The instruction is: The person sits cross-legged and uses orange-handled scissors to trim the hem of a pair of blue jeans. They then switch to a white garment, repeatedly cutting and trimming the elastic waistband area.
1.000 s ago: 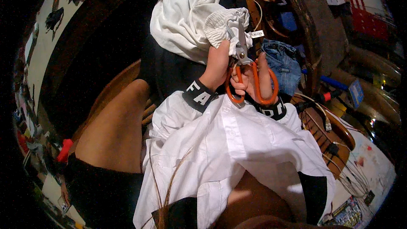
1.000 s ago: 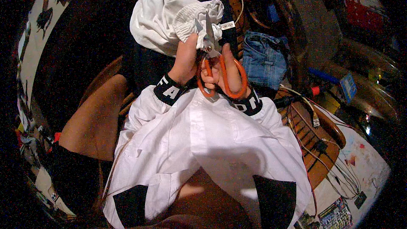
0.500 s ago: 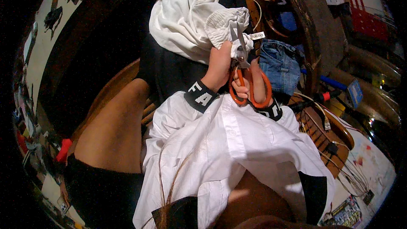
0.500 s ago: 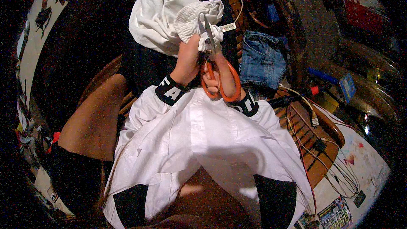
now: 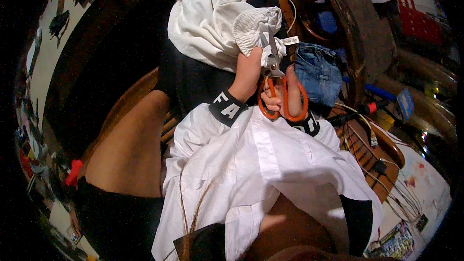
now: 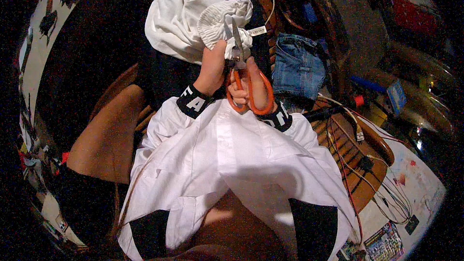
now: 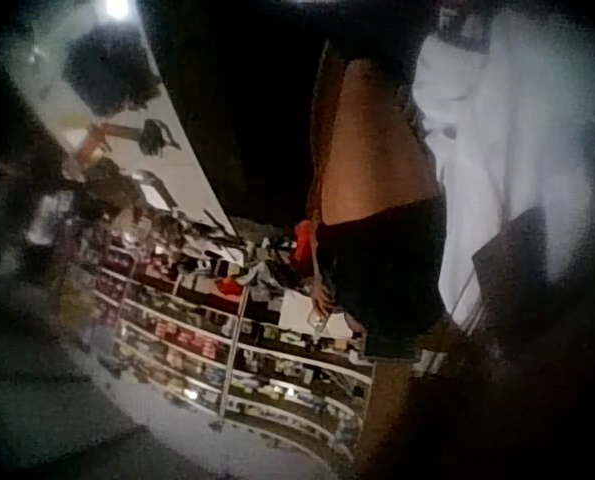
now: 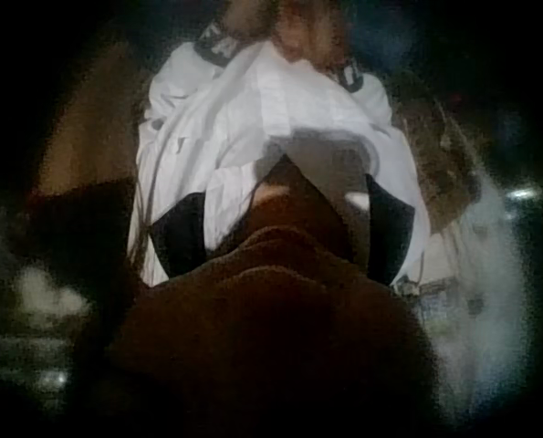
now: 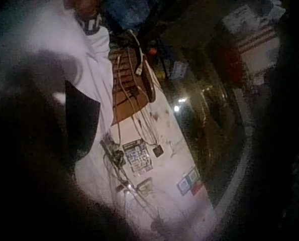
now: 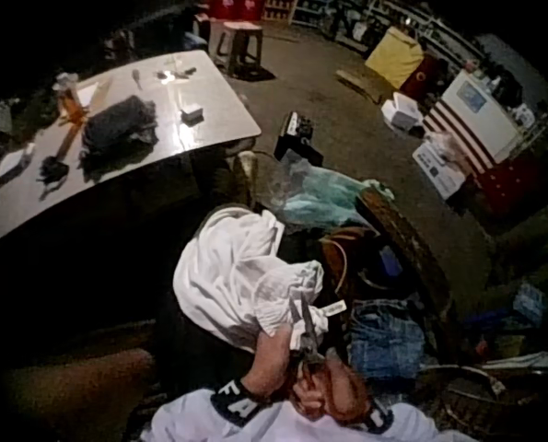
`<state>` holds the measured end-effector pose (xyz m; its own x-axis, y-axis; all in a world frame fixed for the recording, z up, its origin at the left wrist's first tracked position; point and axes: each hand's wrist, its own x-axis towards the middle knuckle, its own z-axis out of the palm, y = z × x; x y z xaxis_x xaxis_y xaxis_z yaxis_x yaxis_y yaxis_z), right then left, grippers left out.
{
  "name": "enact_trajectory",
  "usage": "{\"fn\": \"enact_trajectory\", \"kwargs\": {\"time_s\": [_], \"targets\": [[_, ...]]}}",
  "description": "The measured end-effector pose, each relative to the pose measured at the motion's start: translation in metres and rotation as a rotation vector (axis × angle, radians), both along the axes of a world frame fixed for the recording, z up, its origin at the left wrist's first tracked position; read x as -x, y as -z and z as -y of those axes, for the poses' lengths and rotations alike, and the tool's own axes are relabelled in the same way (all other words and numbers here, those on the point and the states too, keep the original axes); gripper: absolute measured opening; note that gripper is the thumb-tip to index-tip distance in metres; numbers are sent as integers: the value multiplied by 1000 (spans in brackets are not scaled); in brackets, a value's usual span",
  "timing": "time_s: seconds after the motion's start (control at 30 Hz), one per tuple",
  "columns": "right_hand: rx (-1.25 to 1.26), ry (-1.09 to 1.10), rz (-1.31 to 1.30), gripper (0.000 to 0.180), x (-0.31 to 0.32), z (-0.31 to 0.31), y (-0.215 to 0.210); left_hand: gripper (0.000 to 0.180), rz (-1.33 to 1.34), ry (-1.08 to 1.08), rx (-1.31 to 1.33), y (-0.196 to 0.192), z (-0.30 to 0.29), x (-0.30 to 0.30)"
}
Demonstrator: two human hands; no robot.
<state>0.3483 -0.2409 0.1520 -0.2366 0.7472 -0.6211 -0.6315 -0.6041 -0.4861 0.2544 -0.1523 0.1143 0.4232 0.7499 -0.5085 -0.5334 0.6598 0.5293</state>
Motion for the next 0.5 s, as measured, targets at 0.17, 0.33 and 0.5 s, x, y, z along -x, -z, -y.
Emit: {"fn": "enact_trajectory", "kwargs": {"time_s": [0.17,0.33,0.5], "targets": [[28,69,77,74,12,-12,-17,24,-50,22,-41,-1,0,3],[7,-38,-32,74,-6,-5,-7,22,-155,-51,-122,4,4,-1],[-14,-51,-163,72,-11,6,7,22,-129,-59,-173,4,5,1]]}}
